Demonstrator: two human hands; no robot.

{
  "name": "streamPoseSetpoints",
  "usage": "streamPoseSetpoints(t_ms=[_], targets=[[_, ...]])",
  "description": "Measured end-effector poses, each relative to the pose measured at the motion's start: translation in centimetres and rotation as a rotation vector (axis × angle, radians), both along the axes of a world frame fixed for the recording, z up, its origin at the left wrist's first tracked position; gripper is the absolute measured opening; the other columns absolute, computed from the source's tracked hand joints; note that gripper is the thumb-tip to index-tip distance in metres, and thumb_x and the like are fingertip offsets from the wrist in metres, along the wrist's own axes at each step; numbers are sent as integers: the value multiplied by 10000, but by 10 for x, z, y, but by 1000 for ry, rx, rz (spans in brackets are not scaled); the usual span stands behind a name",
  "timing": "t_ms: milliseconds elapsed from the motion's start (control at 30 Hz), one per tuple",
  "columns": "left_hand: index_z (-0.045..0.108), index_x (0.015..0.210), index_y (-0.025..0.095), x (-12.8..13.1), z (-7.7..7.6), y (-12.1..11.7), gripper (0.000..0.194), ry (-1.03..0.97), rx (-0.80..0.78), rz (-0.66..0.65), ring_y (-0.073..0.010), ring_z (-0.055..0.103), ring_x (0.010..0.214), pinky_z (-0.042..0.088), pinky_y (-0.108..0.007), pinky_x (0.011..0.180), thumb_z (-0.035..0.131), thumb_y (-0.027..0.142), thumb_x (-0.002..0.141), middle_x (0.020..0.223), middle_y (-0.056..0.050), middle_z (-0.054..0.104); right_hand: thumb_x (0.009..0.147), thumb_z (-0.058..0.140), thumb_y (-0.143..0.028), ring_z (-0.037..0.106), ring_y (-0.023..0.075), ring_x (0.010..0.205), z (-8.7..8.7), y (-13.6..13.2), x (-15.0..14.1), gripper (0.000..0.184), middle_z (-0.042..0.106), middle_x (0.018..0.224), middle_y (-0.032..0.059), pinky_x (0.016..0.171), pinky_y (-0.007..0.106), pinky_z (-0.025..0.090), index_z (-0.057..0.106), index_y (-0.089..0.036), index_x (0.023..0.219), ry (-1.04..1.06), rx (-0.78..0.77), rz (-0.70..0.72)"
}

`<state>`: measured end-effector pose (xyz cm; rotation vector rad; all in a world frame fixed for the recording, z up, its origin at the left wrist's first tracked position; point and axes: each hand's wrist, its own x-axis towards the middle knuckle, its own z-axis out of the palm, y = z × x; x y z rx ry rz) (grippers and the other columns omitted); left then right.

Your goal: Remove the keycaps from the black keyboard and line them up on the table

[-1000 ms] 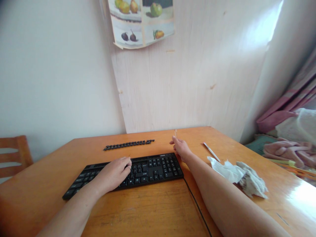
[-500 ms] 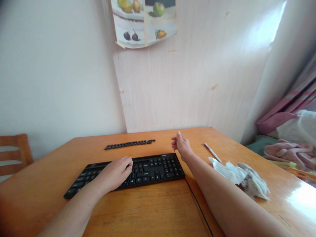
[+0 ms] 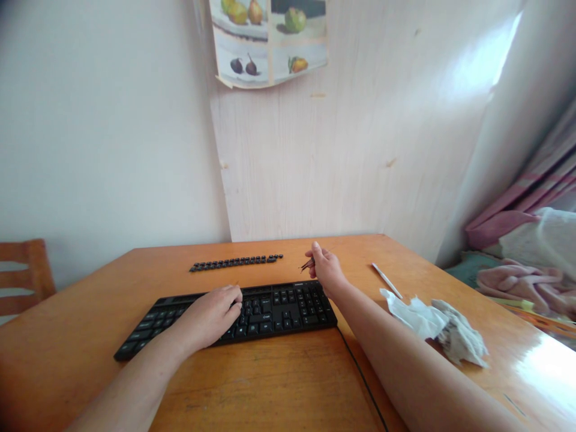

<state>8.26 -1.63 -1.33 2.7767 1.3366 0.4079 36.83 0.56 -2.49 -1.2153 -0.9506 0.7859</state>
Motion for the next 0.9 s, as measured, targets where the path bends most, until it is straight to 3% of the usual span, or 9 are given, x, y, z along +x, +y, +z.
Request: streamPoseSetpoints(t_ms=[300, 500, 667, 900], targets=[[584, 902, 198, 0, -1, -1, 372, -41, -14, 6, -229, 594, 899, 428, -346, 804, 340, 475, 946, 919, -86, 641, 934, 520, -394, 566, 97, 489, 4, -10, -17, 251, 585, 647, 10, 471, 216, 472, 582, -158, 875, 44, -106, 258], [588, 1110, 190, 4, 1, -6, 629, -47, -3, 37, -291, 560, 1111, 396, -420, 956, 277, 687, 883, 1172, -127, 630, 855, 643, -318, 625, 105, 595, 5, -14, -21, 177, 631, 723, 11, 549, 213, 508, 577, -173, 931, -4, -91, 386], [432, 1398, 165, 4, -7, -3, 886, 4, -52, 72, -338, 358, 1365, 259, -463, 1105, 283, 797, 796, 1473, -157, 426, 753, 733, -271, 631, 110, 615, 5, -17, -22, 260, 634, 721, -9, 599, 234, 512, 580, -176, 940, -72, -79, 429], [279, 1501, 186, 4, -14, 0, 1052, 90, -144, 51, -350, 180, 1447, 174, -504, 1150, 315, 869, 702, 1572, -146, 228, 733, 739, -378, 600, 105, 613, 9, -20, -24, 281, 643, 677, -8, 620, 237, 471, 642, -154, 872, -180, -93, 475]])
